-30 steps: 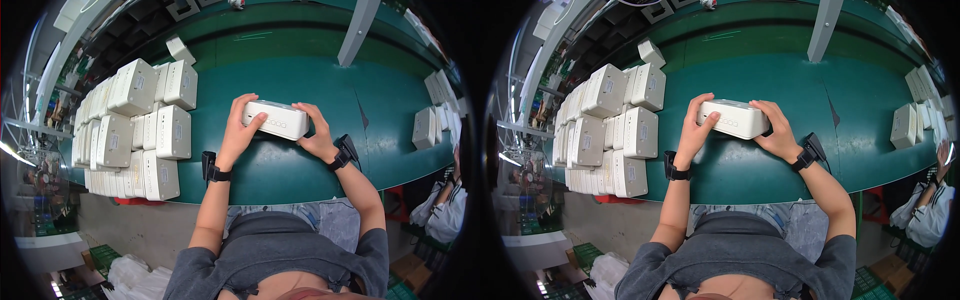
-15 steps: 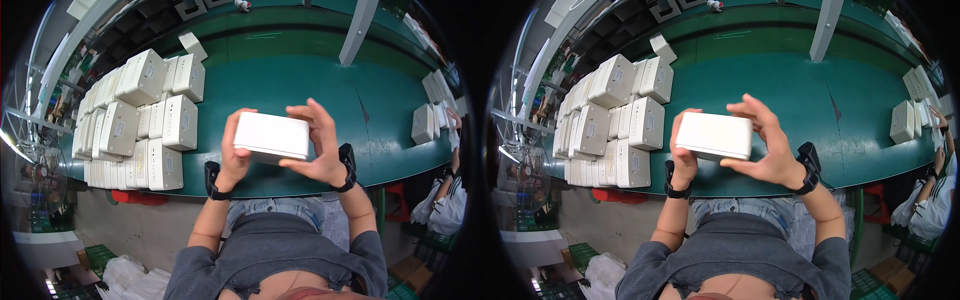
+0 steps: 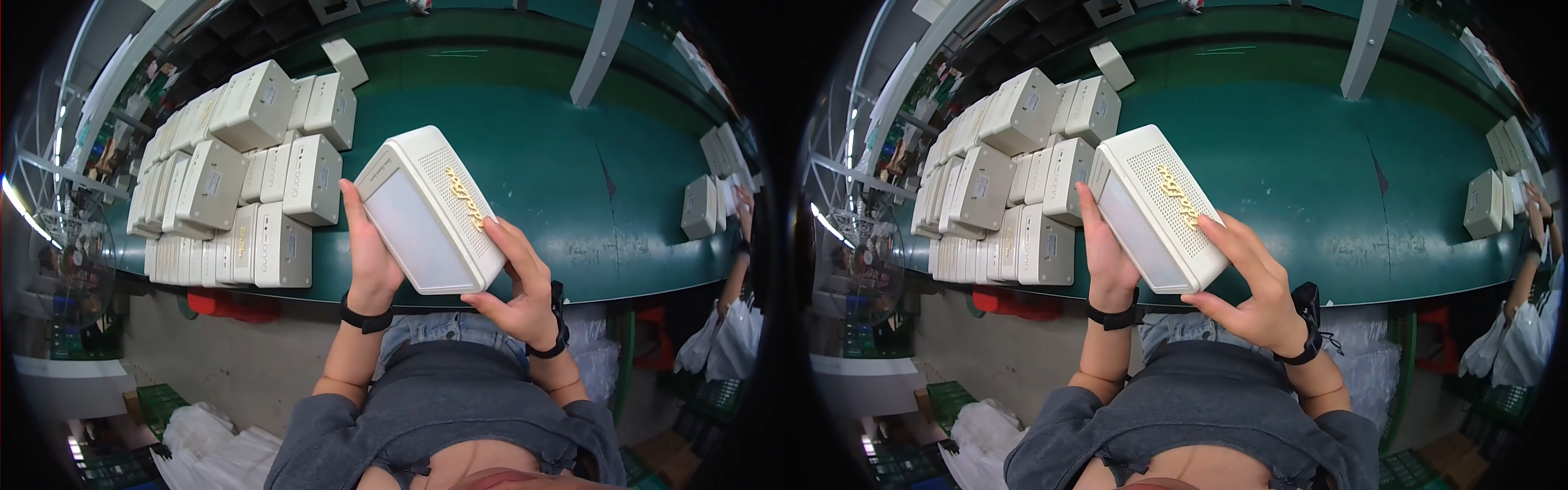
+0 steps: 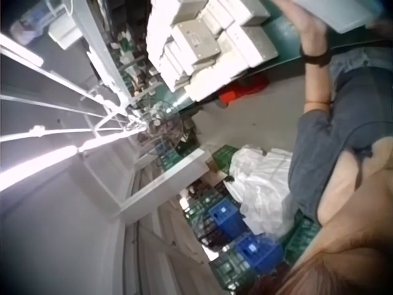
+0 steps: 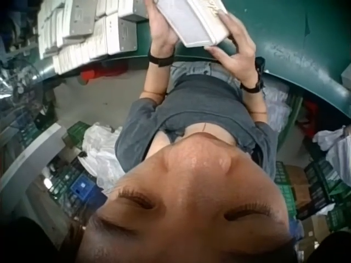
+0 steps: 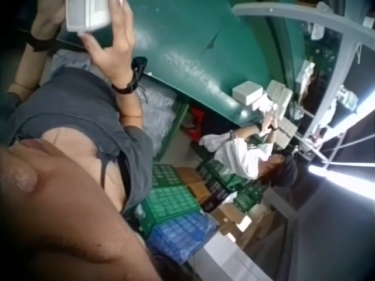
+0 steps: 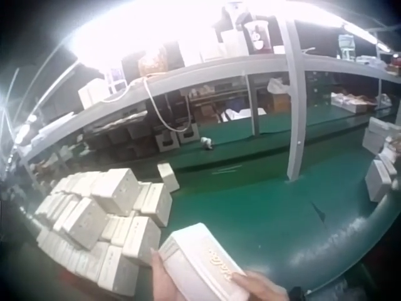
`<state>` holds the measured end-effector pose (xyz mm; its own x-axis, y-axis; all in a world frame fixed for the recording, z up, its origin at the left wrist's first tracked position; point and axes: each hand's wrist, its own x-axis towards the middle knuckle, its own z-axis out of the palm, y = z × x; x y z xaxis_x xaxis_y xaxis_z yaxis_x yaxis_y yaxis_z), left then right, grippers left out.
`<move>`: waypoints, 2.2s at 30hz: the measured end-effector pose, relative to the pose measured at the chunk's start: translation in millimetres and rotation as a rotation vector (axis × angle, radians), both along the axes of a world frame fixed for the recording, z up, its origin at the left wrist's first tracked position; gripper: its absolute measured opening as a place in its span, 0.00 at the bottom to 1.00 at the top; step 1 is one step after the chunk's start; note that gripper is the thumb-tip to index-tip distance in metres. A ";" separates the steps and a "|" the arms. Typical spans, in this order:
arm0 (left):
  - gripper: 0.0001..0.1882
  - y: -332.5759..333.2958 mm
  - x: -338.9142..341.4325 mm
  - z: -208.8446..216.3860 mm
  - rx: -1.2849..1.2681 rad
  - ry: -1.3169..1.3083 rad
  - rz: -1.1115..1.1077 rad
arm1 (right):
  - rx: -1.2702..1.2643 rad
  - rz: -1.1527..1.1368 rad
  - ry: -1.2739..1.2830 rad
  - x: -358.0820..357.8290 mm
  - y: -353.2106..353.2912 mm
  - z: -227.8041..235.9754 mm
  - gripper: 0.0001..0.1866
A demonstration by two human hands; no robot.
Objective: The person picks up a speaker, turns it over to inspect it, and peels a protective film from the front panel before placing it on a shelf. This process is repeated with several other speakers from the assembly line.
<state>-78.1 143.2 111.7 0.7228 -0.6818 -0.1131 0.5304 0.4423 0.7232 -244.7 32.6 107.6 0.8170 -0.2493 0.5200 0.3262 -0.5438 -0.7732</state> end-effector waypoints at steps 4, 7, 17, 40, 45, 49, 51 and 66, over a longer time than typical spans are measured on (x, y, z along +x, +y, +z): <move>0.39 12.0 3.5 -3.8 -0.178 -0.046 -0.112 | 0.377 -0.051 -0.089 3.7 13.5 -0.8 0.41; 0.39 15.4 -12.5 -15.1 -0.092 -0.247 -0.086 | 0.795 0.054 -0.226 8.5 12.1 1.5 0.36; 0.40 6.0 -17.5 -4.5 -0.609 0.060 -0.395 | 0.885 0.154 -0.087 8.9 25.4 8.1 0.28; 0.60 37.4 -39.3 11.6 0.225 -0.625 -0.066 | -0.073 -0.117 -0.378 34.1 30.7 -8.4 0.43; 0.64 12.2 -38.5 10.4 0.052 -0.643 0.110 | 0.191 -0.224 -0.284 26.8 14.4 -17.7 0.39; 0.59 11.3 -34.8 17.6 -0.204 -0.575 0.163 | 0.903 -0.114 -0.152 2.0 -8.0 -11.8 0.34; 0.42 13.7 -21.8 9.2 -0.189 -0.812 0.368 | 1.030 -0.159 -0.213 -6.6 -24.9 -9.3 0.32; 0.21 49.0 -27.5 -57.0 0.792 -1.527 -0.148 | 0.139 -1.238 0.393 -167.9 -211.7 -17.3 0.32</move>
<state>-105.6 192.2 54.7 0.4294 -0.8687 0.2468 -0.7880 -0.2269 0.5723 -412.6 -179.1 90.3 0.0992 -0.9728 0.2094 -0.5893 -0.2270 -0.7754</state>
